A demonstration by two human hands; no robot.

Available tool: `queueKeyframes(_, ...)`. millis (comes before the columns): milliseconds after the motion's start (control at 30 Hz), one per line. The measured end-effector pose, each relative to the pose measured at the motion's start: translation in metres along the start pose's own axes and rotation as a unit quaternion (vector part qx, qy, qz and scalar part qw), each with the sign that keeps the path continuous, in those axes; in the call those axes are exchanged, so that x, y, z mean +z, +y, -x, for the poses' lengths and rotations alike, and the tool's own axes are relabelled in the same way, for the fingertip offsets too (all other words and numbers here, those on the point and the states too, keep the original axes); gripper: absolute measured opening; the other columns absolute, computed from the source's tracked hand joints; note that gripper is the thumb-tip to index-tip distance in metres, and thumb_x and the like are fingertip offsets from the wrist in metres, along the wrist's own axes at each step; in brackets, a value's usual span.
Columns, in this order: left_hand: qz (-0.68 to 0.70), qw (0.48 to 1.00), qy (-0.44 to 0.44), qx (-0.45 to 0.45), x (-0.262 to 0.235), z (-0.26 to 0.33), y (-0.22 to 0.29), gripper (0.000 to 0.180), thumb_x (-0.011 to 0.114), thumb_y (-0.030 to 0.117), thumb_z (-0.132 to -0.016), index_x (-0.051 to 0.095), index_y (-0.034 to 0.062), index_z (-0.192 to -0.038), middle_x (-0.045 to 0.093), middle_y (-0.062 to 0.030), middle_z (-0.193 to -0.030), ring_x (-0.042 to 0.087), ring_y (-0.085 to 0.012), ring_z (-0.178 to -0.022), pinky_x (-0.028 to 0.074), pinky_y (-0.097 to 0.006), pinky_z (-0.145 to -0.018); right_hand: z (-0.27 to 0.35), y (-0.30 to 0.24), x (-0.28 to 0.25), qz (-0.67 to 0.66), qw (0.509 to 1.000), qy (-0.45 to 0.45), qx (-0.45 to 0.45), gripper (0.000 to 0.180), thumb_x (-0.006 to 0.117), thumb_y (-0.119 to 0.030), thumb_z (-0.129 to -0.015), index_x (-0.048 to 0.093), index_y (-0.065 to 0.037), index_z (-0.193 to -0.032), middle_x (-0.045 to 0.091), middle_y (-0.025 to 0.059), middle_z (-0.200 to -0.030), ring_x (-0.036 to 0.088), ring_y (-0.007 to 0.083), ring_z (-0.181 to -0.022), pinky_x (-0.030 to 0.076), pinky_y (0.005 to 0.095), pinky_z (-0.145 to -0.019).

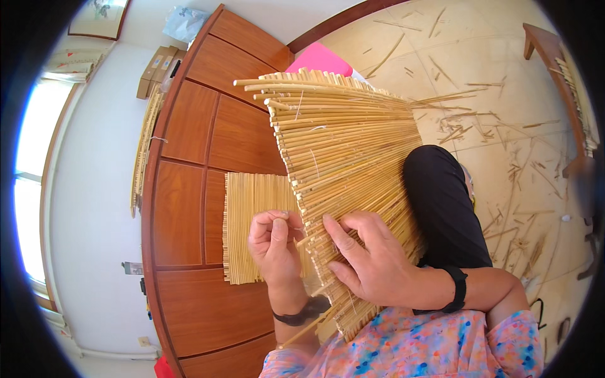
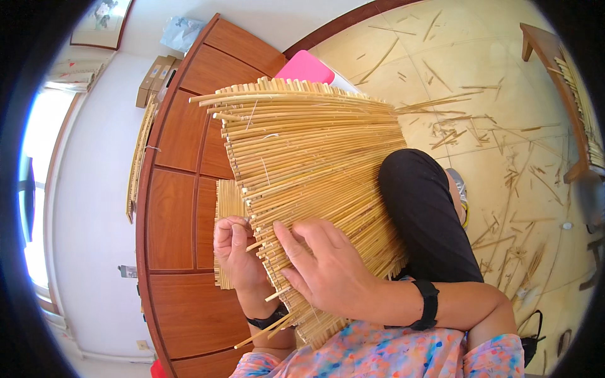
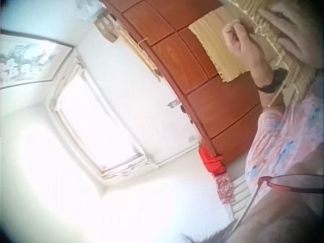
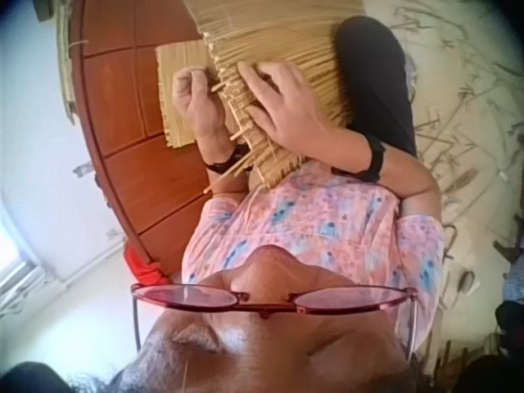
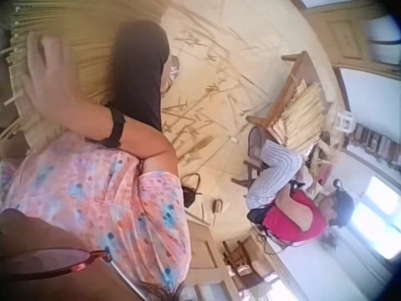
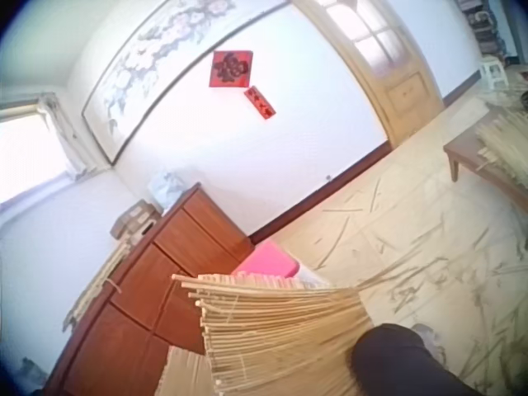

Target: The person weaves thin bamboo strips into a mat by hand, repeatedly passing a strip through the existing weave and tightening it. The person occasionally adjusts the mat's position and continues the repetitive weaving process.

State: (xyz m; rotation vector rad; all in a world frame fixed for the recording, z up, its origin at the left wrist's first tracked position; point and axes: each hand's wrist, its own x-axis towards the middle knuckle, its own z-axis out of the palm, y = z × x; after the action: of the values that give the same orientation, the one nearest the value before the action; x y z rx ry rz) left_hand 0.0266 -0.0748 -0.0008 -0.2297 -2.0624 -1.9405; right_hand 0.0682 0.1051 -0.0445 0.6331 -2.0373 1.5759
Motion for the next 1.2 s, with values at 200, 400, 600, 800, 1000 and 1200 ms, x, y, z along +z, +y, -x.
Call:
queueKeyframes(200, -0.028, 0.998, -0.060, -0.012, 0.020, 0.009, 0.008, 0.005, 0.057, 0.002, -0.101, 0.061, 0.0003, -0.101, 0.068, -0.0056, -0.086, 0.063, -0.0103, -0.072, 0.052, -0.024, -0.066, 0.000, -0.012, -0.019, 0.026, 1.000, -0.011, 0.013, 0.070, 0.076, -0.018, -0.083, 0.049, 0.008, -0.142, 0.053, 0.0207, -0.118, 0.055, 0.0366, -0.104, 0.048, 0.0422, -0.091)
queueKeyframes(400, 0.186, 0.975, -0.110, -0.053, 0.075, 0.022, -0.005, 0.010, 0.054, 0.010, -0.106, 0.057, 0.0012, -0.106, 0.068, -0.0055, -0.088, 0.064, -0.0105, -0.076, 0.054, -0.025, -0.071, -0.006, -0.024, -0.063, 0.069, 0.997, 0.016, 0.043, 0.056, 0.072, -0.020, -0.088, 0.055, 0.011, -0.132, 0.059, 0.0220, -0.108, 0.063, 0.0357, -0.090, 0.053, 0.0386, -0.079)
queueKeyframes(600, 0.218, 0.958, -0.179, -0.054, 0.100, 0.027, -0.016, 0.008, 0.056, 0.010, -0.105, 0.059, 0.0029, -0.106, 0.067, -0.0056, -0.094, 0.065, -0.0103, -0.081, 0.053, -0.024, -0.071, -0.037, -0.048, -0.098, 0.138, 0.965, -0.006, 0.221, 0.033, 0.076, -0.015, -0.086, 0.068, 0.009, -0.108, 0.072, 0.0129, -0.084, 0.071, 0.0164, -0.072, 0.057, 0.0293, -0.062)
queueKeyframes(800, 0.416, 0.893, -0.150, -0.082, 0.094, 0.013, -0.010, 0.009, 0.058, 0.012, -0.104, 0.061, 0.0038, -0.102, 0.067, -0.0057, -0.081, 0.060, -0.0112, -0.062, 0.045, -0.023, -0.056, -0.038, -0.059, -0.095, 0.264, 0.947, -0.010, 0.180, 0.018, 0.071, -0.005, -0.086, 0.066, 0.009, -0.097, 0.069, 0.0116, -0.072, 0.066, 0.0085, -0.064, 0.054, 0.0265, -0.058)
queueKeyframes(1000, 0.279, 0.941, -0.190, -0.015, 0.087, -0.004, -0.010, 0.009, 0.060, 0.009, -0.102, 0.063, 0.0003, -0.102, 0.062, -0.0012, -0.073, 0.057, -0.0071, -0.063, 0.045, -0.022, -0.056, -0.034, -0.065, -0.090, 0.303, 0.934, -0.021, 0.190, 0.015, 0.070, -0.004, -0.086, 0.068, 0.009, -0.094, 0.068, 0.0108, -0.071, 0.066, 0.0079, -0.062, 0.053, 0.0247, -0.055)
queueKeyframes(1200, 0.219, 0.955, -0.201, -0.007, 0.084, -0.010, -0.011, 0.009, 0.061, 0.006, -0.100, 0.065, -0.0014, -0.101, 0.062, 0.0002, -0.076, 0.058, -0.0065, -0.066, 0.046, -0.022, -0.058, -0.035, -0.064, -0.087, 0.312, 0.932, -0.020, 0.185, 0.017, 0.068, 0.001, -0.087, 0.069, 0.009, -0.102, 0.071, 0.0097, -0.078, 0.066, 0.0068, -0.066, 0.055, 0.0237, -0.057)
